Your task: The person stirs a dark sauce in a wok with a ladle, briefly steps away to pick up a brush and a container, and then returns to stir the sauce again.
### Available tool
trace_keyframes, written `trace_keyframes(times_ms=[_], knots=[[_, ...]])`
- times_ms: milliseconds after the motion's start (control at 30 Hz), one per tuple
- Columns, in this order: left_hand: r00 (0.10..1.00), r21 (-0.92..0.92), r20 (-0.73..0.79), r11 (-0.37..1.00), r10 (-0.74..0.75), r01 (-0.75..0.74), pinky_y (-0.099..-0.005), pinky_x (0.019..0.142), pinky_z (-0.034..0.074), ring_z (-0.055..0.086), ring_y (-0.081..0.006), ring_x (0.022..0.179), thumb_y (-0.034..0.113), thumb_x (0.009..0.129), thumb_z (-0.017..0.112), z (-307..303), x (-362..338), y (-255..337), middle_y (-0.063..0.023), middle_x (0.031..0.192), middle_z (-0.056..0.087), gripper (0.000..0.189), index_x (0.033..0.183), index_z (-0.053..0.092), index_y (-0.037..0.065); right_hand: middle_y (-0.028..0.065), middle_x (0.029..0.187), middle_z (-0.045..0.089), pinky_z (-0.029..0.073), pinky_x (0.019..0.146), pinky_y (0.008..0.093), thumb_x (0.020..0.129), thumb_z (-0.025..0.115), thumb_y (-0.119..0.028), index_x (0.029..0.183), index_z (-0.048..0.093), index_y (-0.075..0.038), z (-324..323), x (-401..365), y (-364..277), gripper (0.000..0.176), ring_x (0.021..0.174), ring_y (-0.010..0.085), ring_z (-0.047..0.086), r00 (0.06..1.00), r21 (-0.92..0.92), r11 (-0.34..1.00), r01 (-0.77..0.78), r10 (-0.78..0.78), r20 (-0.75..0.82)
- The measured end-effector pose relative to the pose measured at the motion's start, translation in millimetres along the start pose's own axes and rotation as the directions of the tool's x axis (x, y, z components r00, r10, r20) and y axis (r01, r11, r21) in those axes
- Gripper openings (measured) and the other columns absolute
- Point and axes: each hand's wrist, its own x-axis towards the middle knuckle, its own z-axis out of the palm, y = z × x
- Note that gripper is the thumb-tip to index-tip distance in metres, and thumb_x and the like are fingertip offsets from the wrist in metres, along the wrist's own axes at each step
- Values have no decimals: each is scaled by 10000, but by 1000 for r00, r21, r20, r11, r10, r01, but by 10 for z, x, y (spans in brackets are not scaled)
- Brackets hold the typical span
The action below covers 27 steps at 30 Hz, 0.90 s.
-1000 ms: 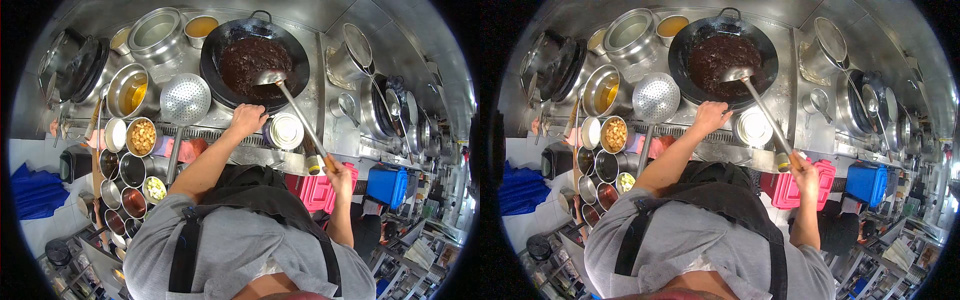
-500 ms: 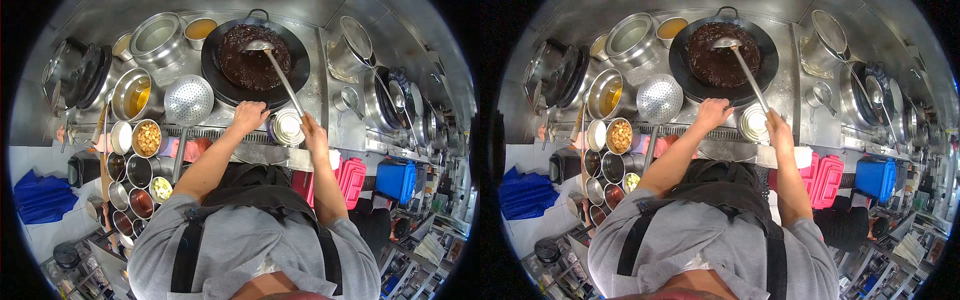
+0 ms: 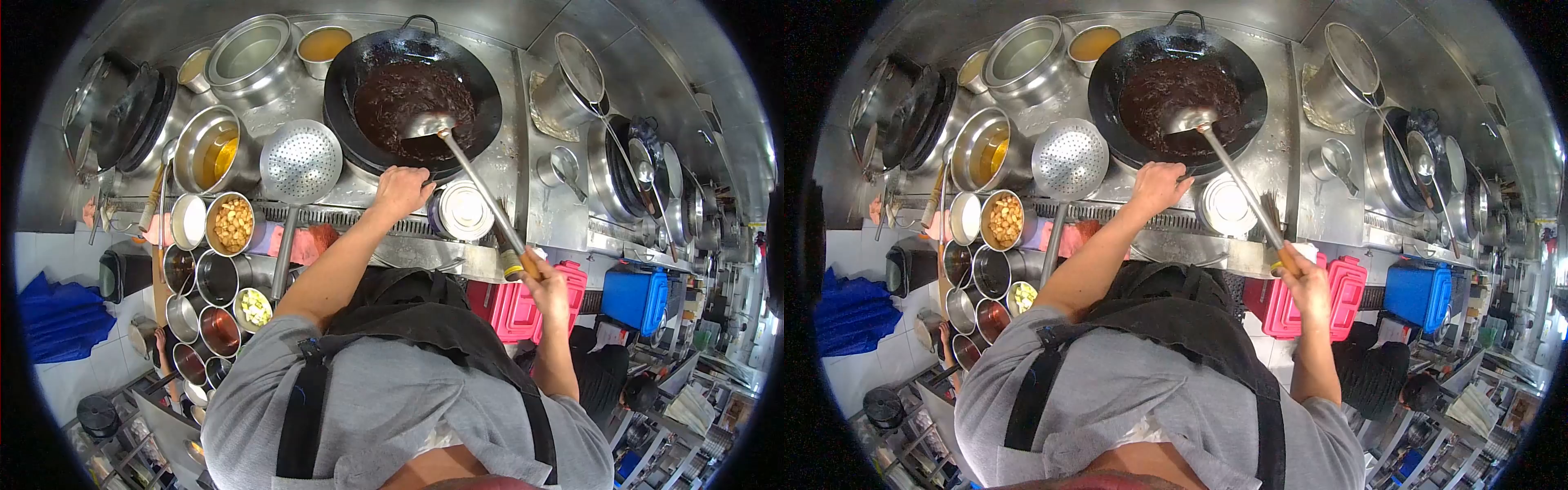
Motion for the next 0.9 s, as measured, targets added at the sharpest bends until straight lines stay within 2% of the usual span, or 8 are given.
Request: trace_keyframes(times_ms=[67, 267, 367, 433, 500, 567, 767, 900], knots=[[1000, 13, 7, 1000, 2, -2, -437, 726, 498, 663, -321, 769, 343, 845, 665, -12, 2, 10, -118, 773, 677, 286, 776, 605, 72, 188, 1153, 688, 503, 900, 317, 815, 737, -76, 1313, 603, -82, 243, 35, -19, 516, 1023, 172, 671, 999, 102, 995, 15, -18, 31], [1000, 23, 2, 1000, 16, -16, -436, 723, 500, 661, -324, 777, 343, 845, 666, 29, -5, -31, -119, 780, 677, 285, 775, 602, 75, 256, 1074, 661, 505, 880, 417, 860, 689, -146, 1316, 573, -78, 907, 612, -199, 475, 1037, 407, 633, 989, -15, 989, 148, -148, -17], [1000, 6, 10, 1000, 16, -16, -442, 733, 501, 660, -326, 784, 343, 845, 668, 10, -4, -24, -123, 786, 677, 286, 776, 602, 74, 256, 1076, 652, 498, 875, 458, 873, 670, -148, 1327, 555, -88, 1012, 917, -221, 472, 1034, 414, 622, 981, -53, 985, 165, -169, -91], [1000, 10, 23, 1000, 13, -13, -444, 738, 501, 660, -327, 786, 342, 845, 669, -18, -3, -12, -123, 787, 677, 284, 778, 603, 74, 223, 1108, 664, 502, 902, 439, 890, 639, -111, 1320, 553, -65, 890, 970, -386, 441, 1052, 383, 632, 974, -97, 982, 160, -173, -147], [999, 9, 33, 1000, 7, -7, -447, 744, 501, 660, -329, 788, 341, 845, 670, -32, -9, -8, -124, 788, 677, 283, 780, 605, 74, 203, 1119, 675, 506, 909, 412, 892, 632, -94, 1315, 559, -61, 816, 1028, -184, 431, 1058, 365, 643, 966, 25, 986, 165, -156, -208], [1000, -5, -4, 1000, 28, -28, -447, 748, 500, 660, -331, 786, 337, 844, 672, -21, -12, -11, -123, 787, 677, 278, 785, 608, 73, 191, 1133, 678, 505, 912, 392, 883, 655, -129, 1317, 574, -77, 452, 829, -441, 444, 1090, 345, 644, 984, -128, 992, -24, 0, -179], [1000, -4, 9, 1000, -14, 14, -445, 746, 503, 662, -330, 781, 330, 839, 675, -25, -1, 13, -121, 791, 680, 272, 783, 611, 72, 217, 1109, 681, 512, 898, 375, 832, 713, -114, 1295, 608, -80, -67, 292, -132, 476, 1054, 329, 672, 982, -152, 988, 31, -59, -182], [999, -6, 28, 1000, -17, 17, -444, 744, 506, 663, -327, 781, 329, 840, 672, -14, 4, 2, -120, 792, 680, 272, 780, 610, 70, 219, 1113, 688, 514, 875, 318, 810, 729, -67, 1284, 622, -66, -55, -21, -151, 485, 1022, 214, 694, 996, -94, 992, -88, 86, -24]])
